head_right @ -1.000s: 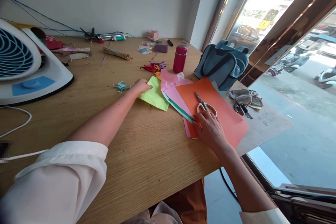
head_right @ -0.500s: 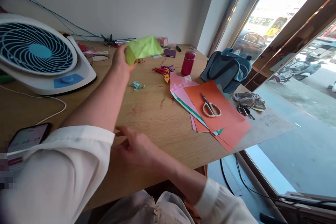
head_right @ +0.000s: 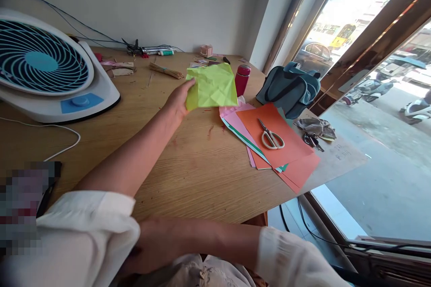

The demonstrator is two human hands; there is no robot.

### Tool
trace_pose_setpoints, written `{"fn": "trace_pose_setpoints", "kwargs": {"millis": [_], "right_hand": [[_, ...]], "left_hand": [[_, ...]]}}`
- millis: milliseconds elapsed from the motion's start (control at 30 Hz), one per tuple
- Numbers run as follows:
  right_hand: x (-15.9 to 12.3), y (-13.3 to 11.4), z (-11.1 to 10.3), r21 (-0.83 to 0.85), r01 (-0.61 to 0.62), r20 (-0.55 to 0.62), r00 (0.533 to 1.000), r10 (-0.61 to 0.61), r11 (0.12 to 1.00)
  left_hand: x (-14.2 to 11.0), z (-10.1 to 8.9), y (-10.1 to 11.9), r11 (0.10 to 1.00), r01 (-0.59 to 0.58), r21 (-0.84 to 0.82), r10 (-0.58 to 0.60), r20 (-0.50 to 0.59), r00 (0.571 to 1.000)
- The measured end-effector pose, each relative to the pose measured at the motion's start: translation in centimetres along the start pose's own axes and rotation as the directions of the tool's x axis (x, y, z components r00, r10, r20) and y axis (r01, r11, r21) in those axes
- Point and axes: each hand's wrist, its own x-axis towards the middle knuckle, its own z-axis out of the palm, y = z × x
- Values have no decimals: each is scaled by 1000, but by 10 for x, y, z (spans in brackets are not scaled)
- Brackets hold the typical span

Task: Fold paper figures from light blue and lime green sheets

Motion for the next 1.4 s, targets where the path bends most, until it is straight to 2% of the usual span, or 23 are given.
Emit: {"fn": "trace_pose_setpoints", "kwargs": {"millis": [67,133,167,200,233,267,333,400,467,567,667,733,800,833,900,933,1000,1033,1100,1167,1300,1367,1400], "right_hand": [[-25,-4,-31,-2,48,95,994,-47,999],[-55,-3,-67,-75,4,-9,1000,-5,997],[-69,0,-84,-186,-18,-189,982,-18,982],[-82,6,-99,-363,-64,-396,914,-92,930],[-93,12,-111,-552,-133,-495,847,-195,823],[-101,21,-119,-709,-179,-488,823,-291,682],[-109,38,-130,-857,-183,-348,895,-279,482],[-110,53,-135,-912,-118,-220,949,-226,393],[-107,62,-139,-931,-53,-128,973,-190,360],[-106,69,-146,-939,-11,-76,981,-177,343],[-105,74,-149,-921,-73,-149,973,-174,383],[-104,78,-149,-882,-121,-214,964,-158,455],[-104,82,-147,-823,-122,-241,959,-147,555],[-104,83,-147,-784,-109,-244,959,-142,612],[-107,86,-148,-688,-81,-254,958,-134,721],[-109,88,-149,-635,-77,-265,956,-123,768],[-113,91,-153,-530,-86,-301,949,-92,844],[-115,92,-155,-482,-94,-322,944,-76,871],[-117,96,-159,-405,-106,-342,939,-43,908],[-116,98,-163,-376,-109,-323,946,-20,920],[-117,91,-166,-470,-109,-256,966,-17,876],[-125,83,-164,-586,-156,-261,965,-3,795],[-131,79,-162,-646,-179,-268,963,-1,742]], "left_hand": [[-24,-20,-6,991,27,131,-38,82,996],[-48,-41,-17,975,72,210,-99,118,988],[-59,-50,-23,969,95,226,-123,112,986],[-68,-58,-29,964,125,236,-152,99,983],[-76,-65,-35,956,166,243,-192,85,978],[-83,-71,-41,947,203,250,-227,72,971],[-94,-79,-49,933,259,251,-284,67,957],[-100,-83,-52,928,283,245,-307,67,949],[-103,-84,-52,922,302,241,-326,64,943],[-106,-82,-51,904,320,284,-335,3,942],[-111,-78,-52,842,343,416,-330,-105,938],[-114,-77,-51,799,323,508,-313,-107,944],[-113,-78,-46,767,198,611,-235,-21,972],[-111,-81,-42,733,83,675,-155,47,987],[-103,-90,-32,530,-188,827,-16,232,973],[-98,-95,-27,370,-338,866,63,339,938],[-89,-106,-19,14,-592,805,94,589,803],[-87,-109,-17,-102,-676,730,40,682,731],[-87,-112,-16,-219,-771,597,-81,777,625],[-91,-108,-19,-223,-836,502,-186,820,542],[-109,-95,-32,-48,-934,353,-418,843,340],[-121,-91,-38,-7,-941,337,-477,826,299],[-126,-90,-40,-19,-935,355,-476,819,321]]}}
